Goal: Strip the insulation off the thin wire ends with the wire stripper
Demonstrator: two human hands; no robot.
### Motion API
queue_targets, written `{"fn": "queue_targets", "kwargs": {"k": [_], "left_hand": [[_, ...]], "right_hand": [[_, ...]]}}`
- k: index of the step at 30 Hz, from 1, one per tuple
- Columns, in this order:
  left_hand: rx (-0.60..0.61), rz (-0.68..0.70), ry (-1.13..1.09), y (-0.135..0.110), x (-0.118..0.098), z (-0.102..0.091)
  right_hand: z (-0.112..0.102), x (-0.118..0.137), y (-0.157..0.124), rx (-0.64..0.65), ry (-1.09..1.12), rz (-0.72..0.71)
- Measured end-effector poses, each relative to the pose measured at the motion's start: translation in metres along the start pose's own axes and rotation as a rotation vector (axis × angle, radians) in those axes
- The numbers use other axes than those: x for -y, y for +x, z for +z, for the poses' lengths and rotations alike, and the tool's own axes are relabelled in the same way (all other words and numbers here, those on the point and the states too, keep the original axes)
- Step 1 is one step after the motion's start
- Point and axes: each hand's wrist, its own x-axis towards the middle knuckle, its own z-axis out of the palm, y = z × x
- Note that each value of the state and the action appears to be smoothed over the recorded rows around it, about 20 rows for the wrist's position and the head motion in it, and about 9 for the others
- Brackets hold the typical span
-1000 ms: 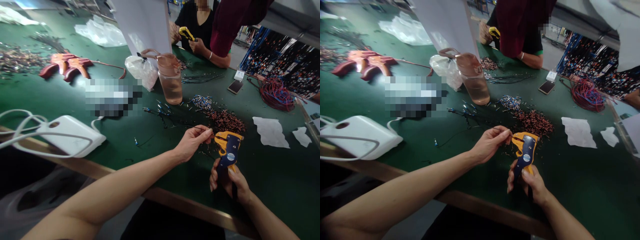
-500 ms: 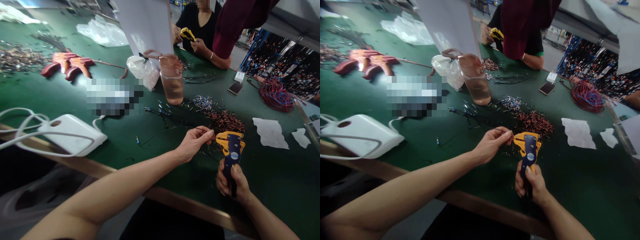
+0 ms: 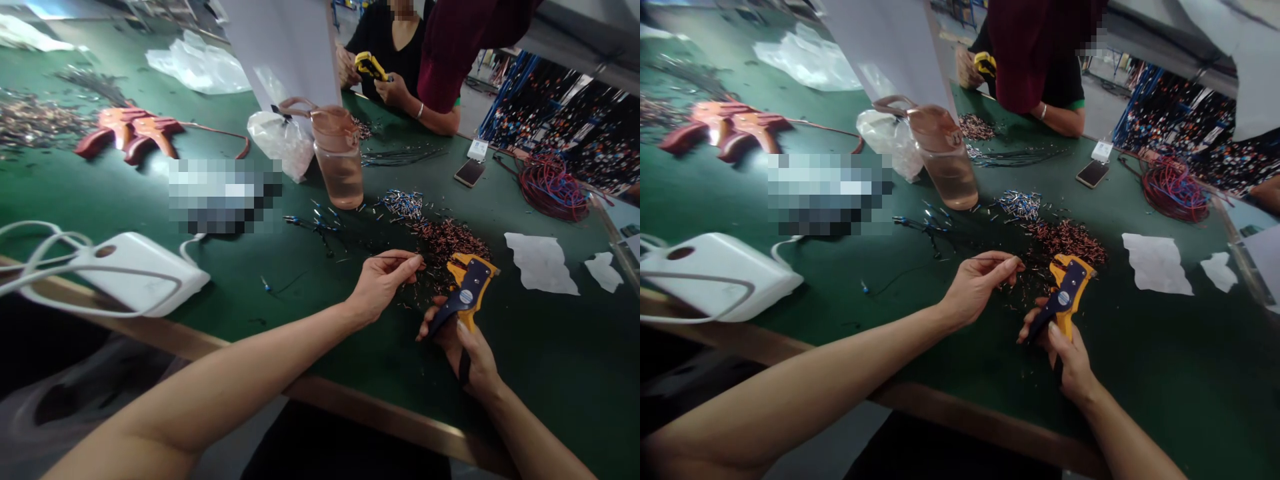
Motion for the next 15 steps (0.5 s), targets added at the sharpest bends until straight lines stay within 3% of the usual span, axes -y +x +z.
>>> {"fn": "queue_targets", "kwargs": {"k": [7,15], "left_hand": [[0.029,0.135,0.218,-0.009,0.003,0.002],[0.066,0.13,0.282,-0.01,0.009,0.002]], "right_hand": [[0.001,-0.001,-0.002,-0.047,-0.034,0.025],[-0.001,-0.002,-0.004,-0.034,-0.203,-0.001]]}}
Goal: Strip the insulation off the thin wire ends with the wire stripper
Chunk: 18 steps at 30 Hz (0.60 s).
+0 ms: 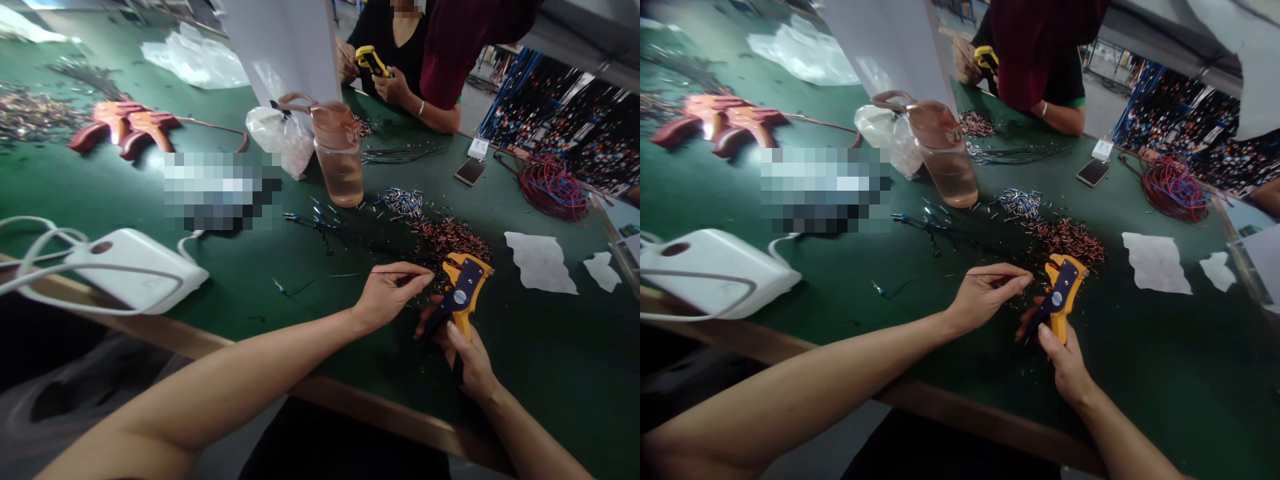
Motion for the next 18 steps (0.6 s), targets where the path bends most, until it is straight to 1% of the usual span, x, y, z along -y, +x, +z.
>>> {"fn": "queue_targets", "kwargs": {"k": [4,8,12,18], "left_hand": [[0.023,-0.008,-0.021,-0.003,-0.002,0.003],[0.048,-0.021,-0.027,-0.003,-0.006,0.002],[0.068,-0.048,-0.056,-0.001,-0.01,0.0],[0.079,-0.109,-0.134,-0.001,-0.012,0.0]], "right_hand": [[-0.001,-0.003,0.0,0.005,-0.029,-0.029],[0.002,0.0,0.0,-0.026,-0.097,-0.06],[0.005,0.006,-0.002,-0.048,-0.146,-0.054],[0.008,0.008,-0.002,-0.044,-0.212,-0.067]]}}
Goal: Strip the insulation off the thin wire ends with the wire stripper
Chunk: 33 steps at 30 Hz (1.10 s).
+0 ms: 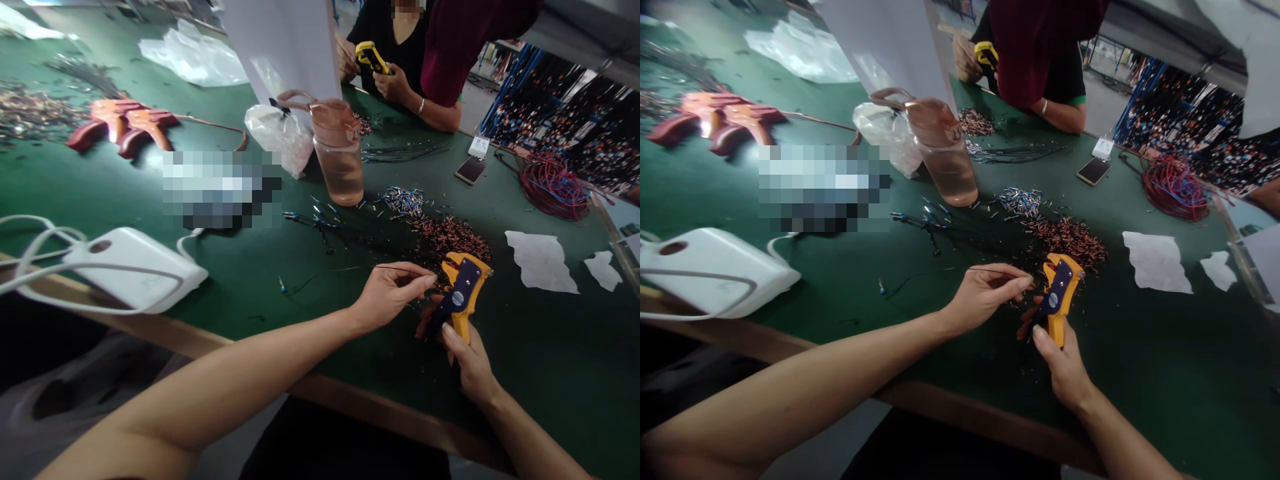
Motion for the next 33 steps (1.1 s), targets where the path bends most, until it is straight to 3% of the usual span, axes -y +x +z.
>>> {"fn": "queue_targets", "kwargs": {"k": [10,16,23,33], "left_hand": [[-0.035,0.005,0.035,0.002,0.0002,-0.0036],[0.038,-0.005,-0.003,-0.0004,0.0006,-0.0017],[-0.031,0.009,0.053,0.0022,-0.0031,-0.0046],[0.045,0.097,0.122,0.0003,-0.0036,-0.0063]], "right_hand": [[0.0006,0.0021,-0.0011,-0.009,-0.082,-0.025],[0.0019,0.0046,-0.001,-0.014,-0.102,-0.03],[0.0013,0.0041,-0.0021,-0.013,-0.089,-0.022],[0.0011,0.0038,-0.0041,-0.016,-0.131,0.008]]}}
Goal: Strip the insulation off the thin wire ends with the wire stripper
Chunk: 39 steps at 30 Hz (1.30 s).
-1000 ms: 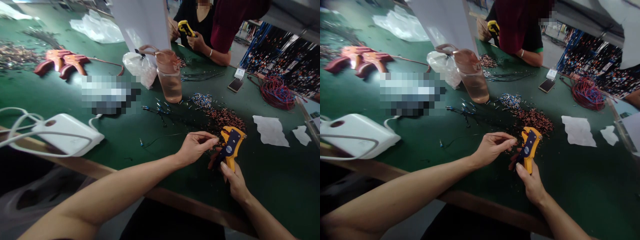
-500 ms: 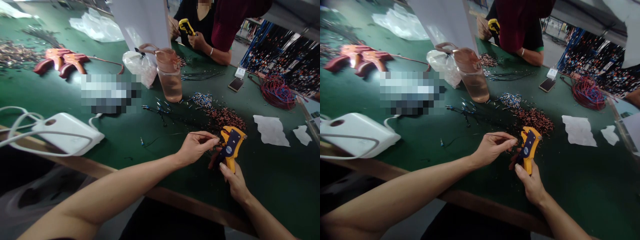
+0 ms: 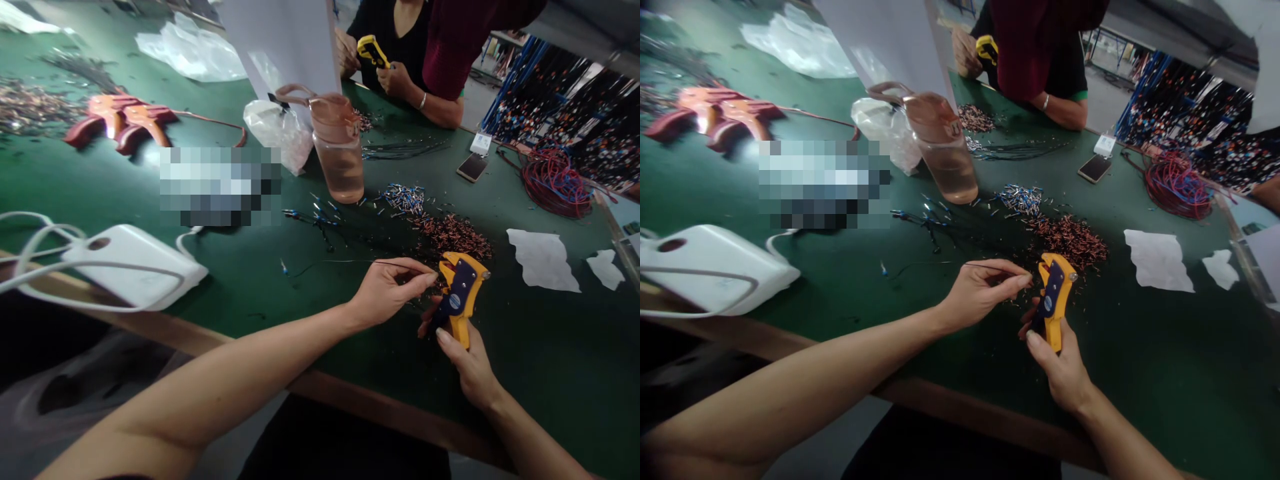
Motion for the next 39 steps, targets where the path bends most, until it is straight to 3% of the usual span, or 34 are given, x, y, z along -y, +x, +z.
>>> {"fn": "queue_targets", "kwargs": {"k": [12,26,34,39], "left_hand": [[0.048,-0.023,-0.059,-0.004,0.002,0.005],[0.067,-0.005,-0.062,-0.005,0.0,0.005],[-0.116,-0.046,-0.176,0.009,0.0,-0.002],[-0.143,-0.101,-0.271,0.015,0.003,-0.004]], "right_hand": [[-0.002,0.002,0.002,-0.007,-0.082,-0.021],[0.0,-0.003,0.001,-0.122,0.246,0.061],[-0.004,-0.001,0.007,0.107,0.483,0.09],[-0.006,0.001,0.006,0.234,0.588,0.126]]}}
